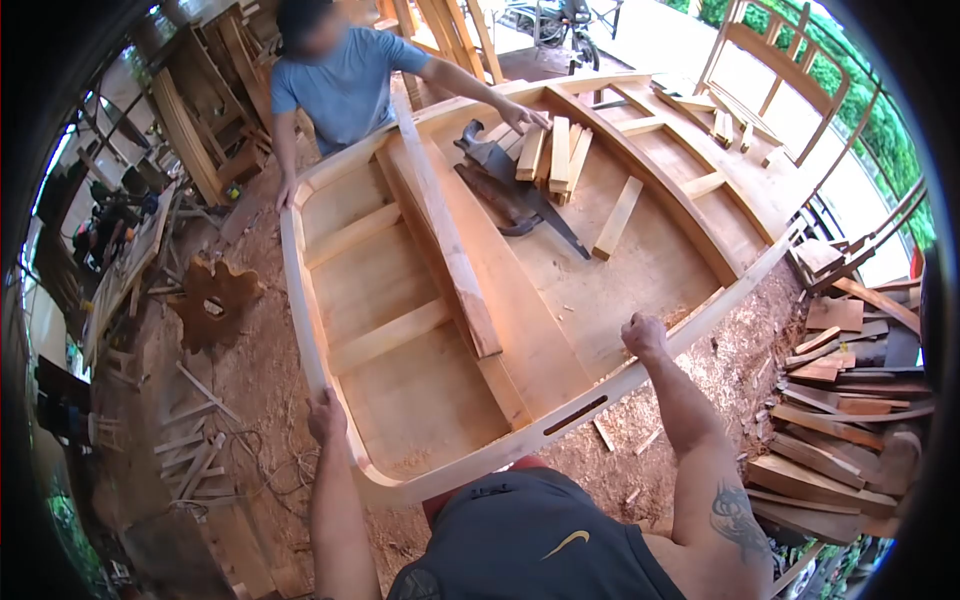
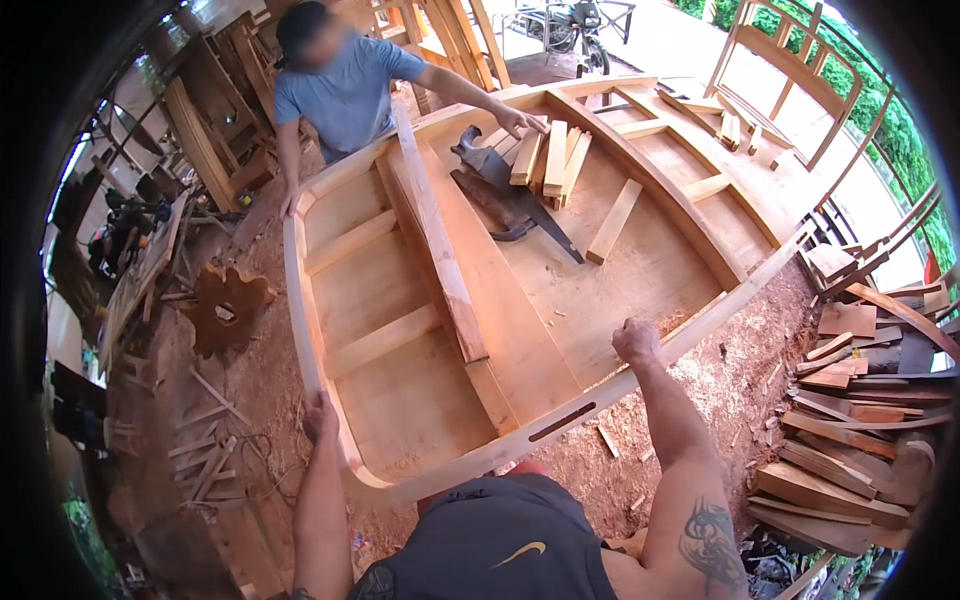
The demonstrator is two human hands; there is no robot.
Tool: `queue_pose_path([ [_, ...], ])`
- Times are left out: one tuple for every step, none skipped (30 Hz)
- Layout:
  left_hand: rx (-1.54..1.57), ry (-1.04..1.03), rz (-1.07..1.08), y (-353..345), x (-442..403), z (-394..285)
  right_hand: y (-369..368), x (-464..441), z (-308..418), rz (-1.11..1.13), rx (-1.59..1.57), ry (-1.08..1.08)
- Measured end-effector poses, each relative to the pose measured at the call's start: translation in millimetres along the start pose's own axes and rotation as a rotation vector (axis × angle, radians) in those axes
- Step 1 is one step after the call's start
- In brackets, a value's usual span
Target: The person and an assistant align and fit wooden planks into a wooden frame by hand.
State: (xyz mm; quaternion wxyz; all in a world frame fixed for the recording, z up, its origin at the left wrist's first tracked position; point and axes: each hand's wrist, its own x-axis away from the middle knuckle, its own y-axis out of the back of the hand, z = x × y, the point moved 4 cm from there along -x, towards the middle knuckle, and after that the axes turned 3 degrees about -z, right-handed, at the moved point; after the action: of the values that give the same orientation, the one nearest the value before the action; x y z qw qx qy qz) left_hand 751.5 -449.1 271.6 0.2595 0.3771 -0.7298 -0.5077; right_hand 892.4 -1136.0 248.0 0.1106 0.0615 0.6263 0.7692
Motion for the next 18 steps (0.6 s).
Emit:
queue_pose_path([
  [0.007, 0.0, -0.003, 1, 1, -2, 1, 0, 0, 0.004, -0.001, -0.002],
  [0.018, -0.005, 0.003, 3, 2, -3, 1, 0, -1, 0.025, -0.001, -0.007],
  [0.028, -0.009, 0.008, 4, 3, -4, 8, 2, 4, 0.047, -0.002, -0.011],
  [0.038, -0.012, 0.014, 5, 3, -5, 12, 3, 6, 0.069, -0.002, -0.014],
  [0.035, -0.012, 0.013, 5, 3, -5, 12, 3, 6, 0.077, -0.005, -0.018],
  [0.032, -0.01, 0.012, 4, 2, -4, 12, 3, 5, 0.085, -0.007, -0.021],
  [0.03, -0.006, 0.01, 3, 1, -3, 11, 3, 5, 0.094, -0.009, -0.022],
  [0.028, -0.012, -0.002, 1, 0, 0, 9, 2, 6, 0.09, -0.005, -0.02],
  [0.026, -0.018, -0.014, -1, -1, 1, 8, 3, 5, 0.086, 0.0, -0.019],
  [0.025, -0.024, -0.026, -2, -2, 1, 8, 2, 4, 0.081, 0.005, -0.019],
  [0.013, -0.016, -0.021, -3, -3, 2, 7, 2, 4, 0.089, 0.005, -0.02],
  [0.001, -0.008, -0.016, -3, -3, 2, 6, 2, 3, 0.097, 0.006, -0.02],
  [-0.01, 0.001, -0.012, -3, -4, 2, 5, 1, 3, 0.105, 0.006, -0.019],
  [-0.007, -0.004, -0.007, -7, -6, 3, 6, 1, 2, 0.099, 0.013, -0.022],
  [-0.005, -0.006, -0.005, -9, -6, 3, 6, 1, 2, 0.095, 0.019, -0.021],
  [-0.004, -0.005, -0.004, -9, -8, 7, 7, 1, 4, 0.092, 0.024, -0.016],
  [-0.007, 0.009, 0.003, -11, -9, 10, 8, 2, 5, 0.101, 0.028, -0.025],
  [-0.01, 0.026, 0.007, -8, -5, 3, 11, 2, 7, 0.112, 0.032, -0.03],
])
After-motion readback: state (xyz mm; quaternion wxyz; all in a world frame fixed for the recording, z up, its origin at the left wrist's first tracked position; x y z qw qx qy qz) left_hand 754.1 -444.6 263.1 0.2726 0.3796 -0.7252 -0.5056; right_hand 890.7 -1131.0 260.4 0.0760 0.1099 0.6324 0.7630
